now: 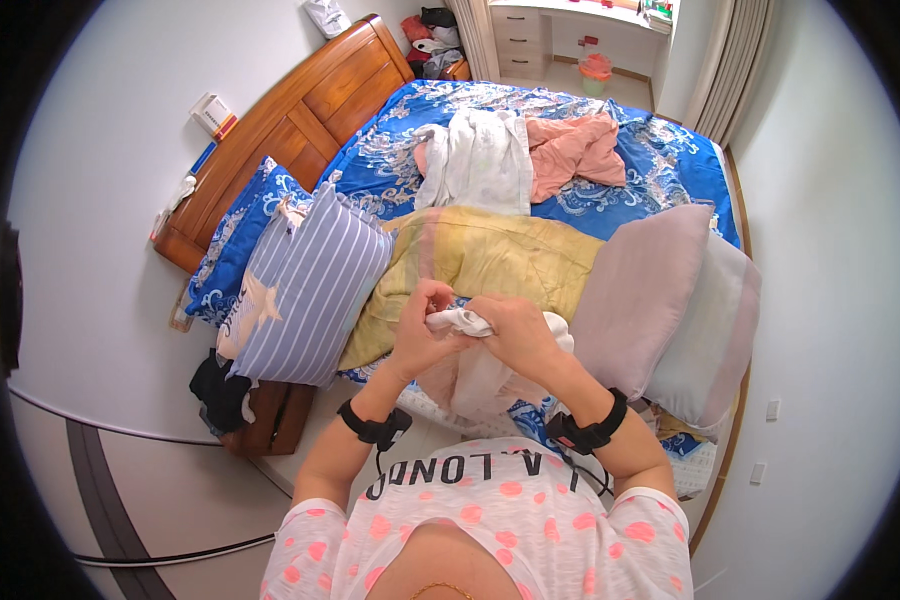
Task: The person puts pillowcases onto several pillows by hand, pulling the fabric over each pillow and smoothing it out on a bed.
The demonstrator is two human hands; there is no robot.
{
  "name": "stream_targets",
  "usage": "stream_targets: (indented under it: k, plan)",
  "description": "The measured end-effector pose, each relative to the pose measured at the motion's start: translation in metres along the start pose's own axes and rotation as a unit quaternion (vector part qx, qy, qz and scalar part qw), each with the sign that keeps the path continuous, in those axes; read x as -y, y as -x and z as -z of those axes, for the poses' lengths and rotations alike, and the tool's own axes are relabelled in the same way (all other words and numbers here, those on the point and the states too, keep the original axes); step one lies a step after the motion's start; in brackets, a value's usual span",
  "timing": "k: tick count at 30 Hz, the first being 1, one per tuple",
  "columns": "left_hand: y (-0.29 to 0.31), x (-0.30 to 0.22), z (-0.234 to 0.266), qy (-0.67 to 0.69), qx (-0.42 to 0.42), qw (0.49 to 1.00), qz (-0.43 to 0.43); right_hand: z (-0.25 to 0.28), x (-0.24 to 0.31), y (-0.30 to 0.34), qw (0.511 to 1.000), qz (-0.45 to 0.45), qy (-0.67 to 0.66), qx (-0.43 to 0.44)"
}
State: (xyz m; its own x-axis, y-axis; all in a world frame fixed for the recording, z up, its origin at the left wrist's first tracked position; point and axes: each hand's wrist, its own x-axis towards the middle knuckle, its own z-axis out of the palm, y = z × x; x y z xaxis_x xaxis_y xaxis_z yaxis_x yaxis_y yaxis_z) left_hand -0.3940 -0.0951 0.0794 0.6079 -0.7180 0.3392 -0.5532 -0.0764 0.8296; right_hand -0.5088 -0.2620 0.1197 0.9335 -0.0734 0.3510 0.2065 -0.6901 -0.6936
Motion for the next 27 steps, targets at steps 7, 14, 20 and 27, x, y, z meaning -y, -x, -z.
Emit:
stream_targets:
  k: [7,14,20,27]
  plan:
    - [0.051,0.097,-0.032,-0.006,0.003,0.995,0.097,0.021,0.012,0.001,0.983,-0.035,-0.157,-0.086]
    - [0.048,0.123,-0.020,0.288,-0.056,0.928,0.231,0.054,-0.031,0.015,0.985,-0.027,-0.123,-0.117]
    - [0.005,0.066,-0.031,0.072,-0.059,0.990,0.107,0.031,-0.040,0.018,0.987,-0.029,-0.117,-0.104]
    - [-0.025,0.015,-0.048,0.069,-0.007,0.994,0.086,-0.022,-0.063,0.012,0.971,-0.135,-0.196,0.006]
